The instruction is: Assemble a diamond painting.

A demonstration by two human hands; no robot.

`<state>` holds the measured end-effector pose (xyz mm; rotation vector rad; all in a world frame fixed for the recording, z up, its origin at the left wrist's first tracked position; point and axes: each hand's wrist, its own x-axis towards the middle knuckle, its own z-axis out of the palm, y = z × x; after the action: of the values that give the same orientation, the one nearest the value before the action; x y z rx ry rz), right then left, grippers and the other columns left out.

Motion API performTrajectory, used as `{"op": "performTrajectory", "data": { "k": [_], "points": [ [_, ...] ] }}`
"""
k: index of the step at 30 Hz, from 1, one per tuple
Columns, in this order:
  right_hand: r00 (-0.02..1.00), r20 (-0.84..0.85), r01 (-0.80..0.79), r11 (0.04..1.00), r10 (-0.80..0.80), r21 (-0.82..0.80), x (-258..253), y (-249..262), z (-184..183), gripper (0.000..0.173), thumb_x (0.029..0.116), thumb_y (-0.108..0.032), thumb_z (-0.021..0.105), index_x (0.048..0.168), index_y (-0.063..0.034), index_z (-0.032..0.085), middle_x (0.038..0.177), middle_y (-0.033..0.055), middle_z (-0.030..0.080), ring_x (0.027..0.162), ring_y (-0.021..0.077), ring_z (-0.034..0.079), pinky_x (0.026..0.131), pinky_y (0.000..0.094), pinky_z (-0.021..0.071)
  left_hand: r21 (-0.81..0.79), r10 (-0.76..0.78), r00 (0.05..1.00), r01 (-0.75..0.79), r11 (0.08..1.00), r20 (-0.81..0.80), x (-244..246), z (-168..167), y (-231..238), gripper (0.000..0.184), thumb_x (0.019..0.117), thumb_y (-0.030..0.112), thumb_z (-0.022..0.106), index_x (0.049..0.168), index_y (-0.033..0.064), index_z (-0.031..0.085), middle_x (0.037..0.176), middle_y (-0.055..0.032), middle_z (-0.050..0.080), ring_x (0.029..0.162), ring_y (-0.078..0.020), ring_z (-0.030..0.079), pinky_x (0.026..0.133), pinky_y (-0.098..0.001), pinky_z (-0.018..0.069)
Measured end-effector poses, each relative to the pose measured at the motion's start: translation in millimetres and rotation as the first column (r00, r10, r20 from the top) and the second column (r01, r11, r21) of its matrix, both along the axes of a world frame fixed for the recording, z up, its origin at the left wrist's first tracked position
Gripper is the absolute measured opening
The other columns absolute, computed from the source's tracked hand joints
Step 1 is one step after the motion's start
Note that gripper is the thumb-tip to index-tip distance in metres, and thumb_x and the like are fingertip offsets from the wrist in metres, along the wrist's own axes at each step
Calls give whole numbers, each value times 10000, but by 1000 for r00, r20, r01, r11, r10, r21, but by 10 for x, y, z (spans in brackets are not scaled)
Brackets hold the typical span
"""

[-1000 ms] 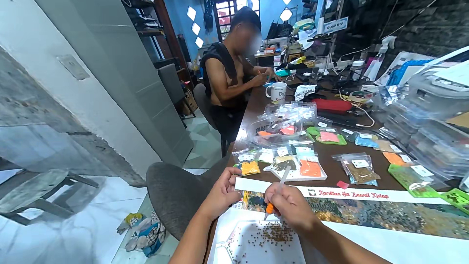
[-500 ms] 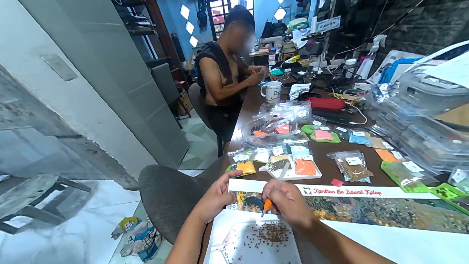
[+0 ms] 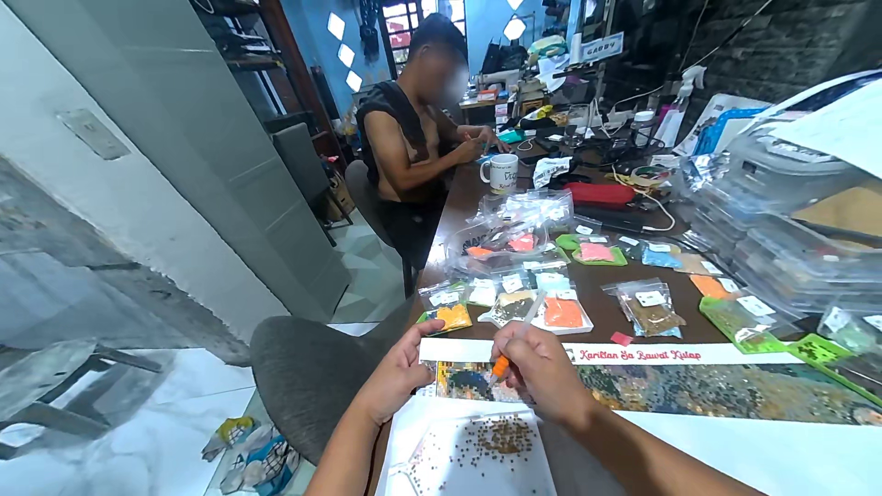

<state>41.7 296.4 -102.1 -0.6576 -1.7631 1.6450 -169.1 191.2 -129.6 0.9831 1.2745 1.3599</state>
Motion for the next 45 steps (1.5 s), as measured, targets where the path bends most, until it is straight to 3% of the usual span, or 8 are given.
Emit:
{"op": "performTrajectory", "data": {
  "k": [14,34,45],
  "points": [
    [998,-67,17,1000,-18,-25,-9,42,-18,253,989,-82,442,831,-73,640,684,-41,603,563,-5,532,536,149,439,12,10,1000,-9,1000,-24,-1,-13,-7,605,782,-68,528,1367,77,478,1057,-69,746,910,-143,742,824,-320,621],
    [999,-39,30,999,-31,-39,-8,74,-16,262,995,-84,446,826,-67,644,675,-29,604,558,4,523,536,163,428,38,36,998,-35,999,-49,22,-21,-10,545,785,-97,527,1303,71,517,1039,-50,747,895,-126,738,816,-303,617],
    [998,-50,46,998,-48,-29,-16,78,-25,260,1001,-86,454,825,-69,644,665,-37,599,553,-3,527,536,156,432,121,11,999,-6,993,-39,0,-53,-31,487,785,-111,549,1201,140,583,1005,16,754,867,-75,730,798,-274,612]
  ]
}}
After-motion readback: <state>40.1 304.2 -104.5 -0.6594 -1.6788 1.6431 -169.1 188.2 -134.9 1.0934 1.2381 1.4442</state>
